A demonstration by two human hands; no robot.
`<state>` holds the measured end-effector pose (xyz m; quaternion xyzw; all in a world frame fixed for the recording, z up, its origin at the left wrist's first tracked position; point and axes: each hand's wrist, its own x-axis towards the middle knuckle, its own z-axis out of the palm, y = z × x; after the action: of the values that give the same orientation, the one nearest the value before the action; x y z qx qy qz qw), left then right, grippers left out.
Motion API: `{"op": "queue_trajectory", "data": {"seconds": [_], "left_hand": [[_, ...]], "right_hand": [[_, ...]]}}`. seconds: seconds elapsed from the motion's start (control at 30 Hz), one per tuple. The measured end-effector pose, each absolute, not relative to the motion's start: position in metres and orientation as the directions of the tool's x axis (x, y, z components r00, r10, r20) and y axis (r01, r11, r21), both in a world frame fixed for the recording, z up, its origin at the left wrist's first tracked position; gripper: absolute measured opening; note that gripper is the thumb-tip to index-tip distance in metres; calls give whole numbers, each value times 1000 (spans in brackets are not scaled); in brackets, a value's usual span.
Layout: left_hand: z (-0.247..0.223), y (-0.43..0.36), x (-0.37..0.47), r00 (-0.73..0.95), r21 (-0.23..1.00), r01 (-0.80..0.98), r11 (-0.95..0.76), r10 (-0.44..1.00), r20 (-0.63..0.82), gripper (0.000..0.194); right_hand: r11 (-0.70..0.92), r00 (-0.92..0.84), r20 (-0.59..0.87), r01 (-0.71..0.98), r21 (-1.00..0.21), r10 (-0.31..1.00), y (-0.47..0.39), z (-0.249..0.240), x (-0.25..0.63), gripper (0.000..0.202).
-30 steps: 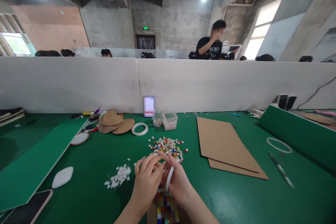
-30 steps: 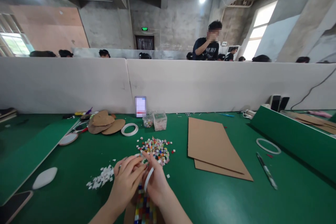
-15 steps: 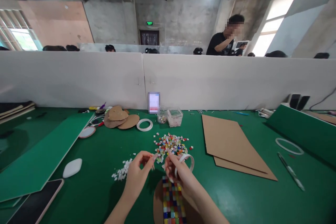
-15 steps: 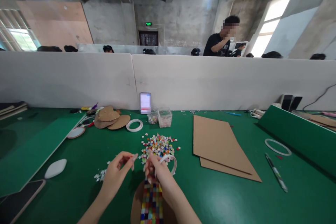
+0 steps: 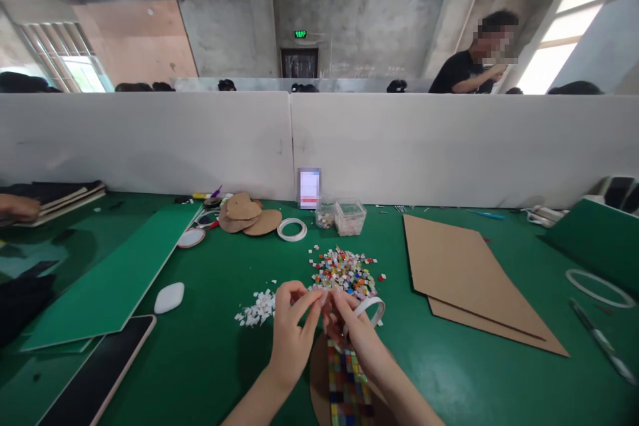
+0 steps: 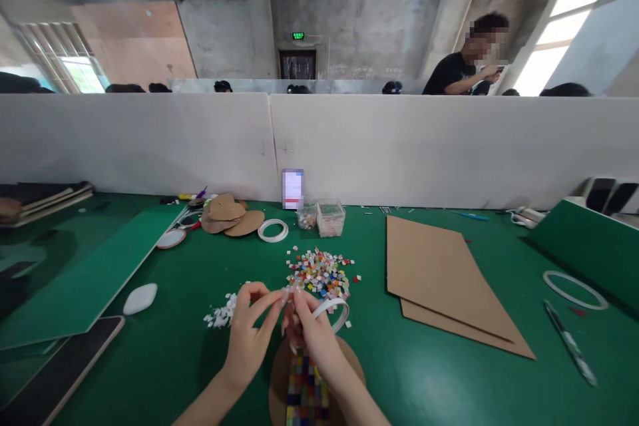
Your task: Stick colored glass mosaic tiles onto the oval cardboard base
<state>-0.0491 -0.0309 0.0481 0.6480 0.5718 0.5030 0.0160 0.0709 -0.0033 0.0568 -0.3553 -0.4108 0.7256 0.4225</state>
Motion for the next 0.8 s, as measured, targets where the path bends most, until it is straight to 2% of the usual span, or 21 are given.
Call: {"op": "queue_trajectory", "data": {"seconds": [0.07, 0.13, 0.23, 0.37, 0.5, 0.6, 0.7, 0.8], "left_hand": [[45, -30, -48, -149, 556, 756, -346, 735, 661, 19], [43, -30, -46, -132, 570, 739, -359, 753, 645, 24], [43, -32, -40, -118, 699, 615, -365, 834, 539, 29], [46, -38, -28, -114, 896, 335, -290, 932, 344, 32], [46, -45, -18, -64, 978, 133, -161, 983, 171, 34], [46, -47, -17, -39, 978, 158, -138, 989, 146, 36], [47, -47, -19, -19, 925, 324, -198, 976, 216, 37], [49, -47, -21, -9, 871, 436, -226, 967, 256, 38]], "right_hand": [[-274, -347, -150, -346, -897, 926, -4, 56, 70, 35], [-236, -312, -119, -371, -898, 943, -3, 54, 70, 32], [-217, -299, -93, -415, -884, 950, -2, 51, 70, 27], [-221, -275, -85, -514, -829, 958, -1, 47, 70, 20], [-232, -255, -99, -569, -789, 962, -1, 45, 71, 18], [-217, -227, -107, -545, -810, 968, 0, 43, 72, 20], [-163, -171, -94, -455, -875, 981, 2, 41, 74, 21], [-67, -134, -22, -343, -937, 991, 3, 41, 75, 23]]}}
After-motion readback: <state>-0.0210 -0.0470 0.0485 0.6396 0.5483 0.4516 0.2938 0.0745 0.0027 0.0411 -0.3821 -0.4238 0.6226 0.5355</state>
